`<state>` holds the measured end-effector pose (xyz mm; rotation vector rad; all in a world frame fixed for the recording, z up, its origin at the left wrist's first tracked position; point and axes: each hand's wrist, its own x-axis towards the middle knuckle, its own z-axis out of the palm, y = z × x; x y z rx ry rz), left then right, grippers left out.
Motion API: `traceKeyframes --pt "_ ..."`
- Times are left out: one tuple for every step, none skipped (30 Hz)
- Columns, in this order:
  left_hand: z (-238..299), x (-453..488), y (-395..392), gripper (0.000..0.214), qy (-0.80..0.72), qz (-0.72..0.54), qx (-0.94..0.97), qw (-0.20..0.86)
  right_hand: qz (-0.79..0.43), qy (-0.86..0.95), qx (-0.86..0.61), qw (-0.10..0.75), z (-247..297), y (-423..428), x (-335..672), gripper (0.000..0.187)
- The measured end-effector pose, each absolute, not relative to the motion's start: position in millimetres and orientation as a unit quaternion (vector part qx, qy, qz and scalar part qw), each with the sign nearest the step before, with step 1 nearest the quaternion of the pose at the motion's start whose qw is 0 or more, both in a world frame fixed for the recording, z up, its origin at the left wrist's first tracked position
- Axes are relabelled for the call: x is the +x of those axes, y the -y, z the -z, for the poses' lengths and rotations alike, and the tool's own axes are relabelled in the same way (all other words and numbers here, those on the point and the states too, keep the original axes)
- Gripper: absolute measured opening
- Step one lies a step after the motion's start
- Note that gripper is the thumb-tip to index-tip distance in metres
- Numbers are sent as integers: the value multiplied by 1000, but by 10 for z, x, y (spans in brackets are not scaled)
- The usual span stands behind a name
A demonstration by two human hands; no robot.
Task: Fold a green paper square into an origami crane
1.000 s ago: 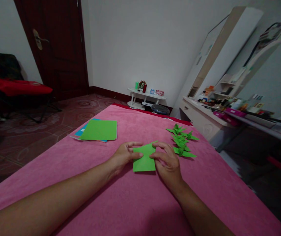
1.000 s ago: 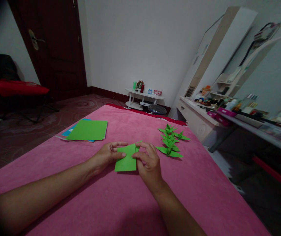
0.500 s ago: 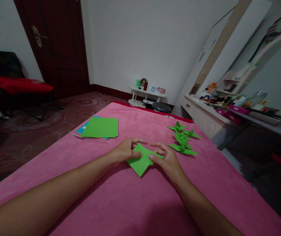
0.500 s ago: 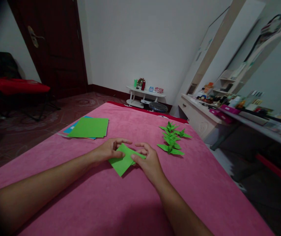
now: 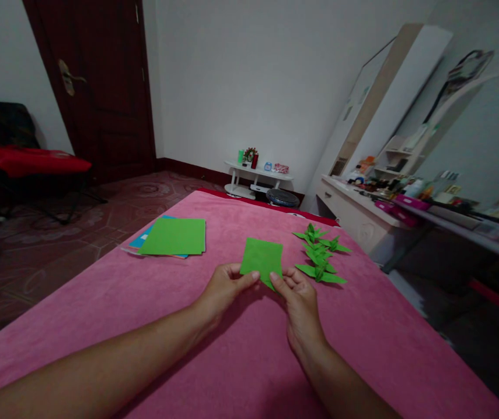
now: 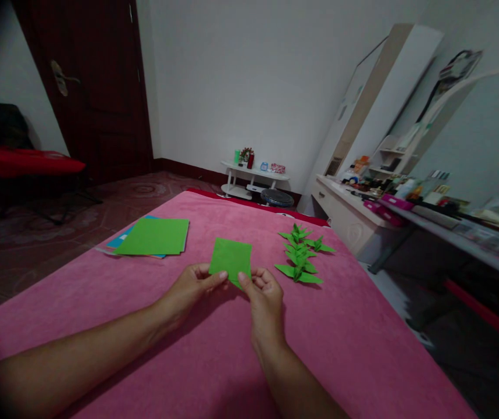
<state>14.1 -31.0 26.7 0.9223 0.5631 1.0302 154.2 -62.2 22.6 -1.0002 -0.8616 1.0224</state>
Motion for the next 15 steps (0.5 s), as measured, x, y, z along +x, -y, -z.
traceKeyframes --pt "-260 154 309 27 -260 -487 407 727 -472 390 -443 655 -228 640 1514 23" --pt "-252 161 305 28 -257 -498 400 725 -493 398 -443 634 -230 659 1486 23" --pt "-244 163 304 28 -255 -502 396 725 -512 403 -440 618 -233 677 1458 24" --pt "-236 164 307 29 -252 -503 395 726 -525 406 -435 609 -234 691 1435 25" --pt "-229 163 316 29 -249 -500 400 727 -531 407 -431 606 -233 700 1417 25" --pt "-223 164 328 29 -247 -491 405 731 -533 407 -427 607 -230 702 1409 24" --pt "-220 165 342 28 -251 -483 410 732 -533 408 -426 606 -226 696 1413 24" --pt "-218 165 354 26 -266 -473 417 729 -533 412 -431 601 -223 682 1431 24" --pt "-216 164 359 27 -286 -468 427 719 -526 423 -439 593 -223 661 1461 25" --pt "-214 161 357 28 -308 -465 440 704 -508 440 -453 586 -231 635 1502 25" --pt "-211 154 346 30 -330 -465 457 683 -478 464 -475 575 -248 608 1550 26" --pt "-207 146 330 31 -347 -466 478 658 -411 494 -491 589 -277 583 1601 26" --pt "-202 135 312 31 -358 -466 503 634 -323 521 -513 601 -317 564 1648 28" --pt "-196 124 295 32 -363 -465 530 610 -228 543 -529 611 -367 554 1689 33" --pt "-191 113 283 32 -363 -460 555 590 -152 574 -530 606 -424 554 1719 36"
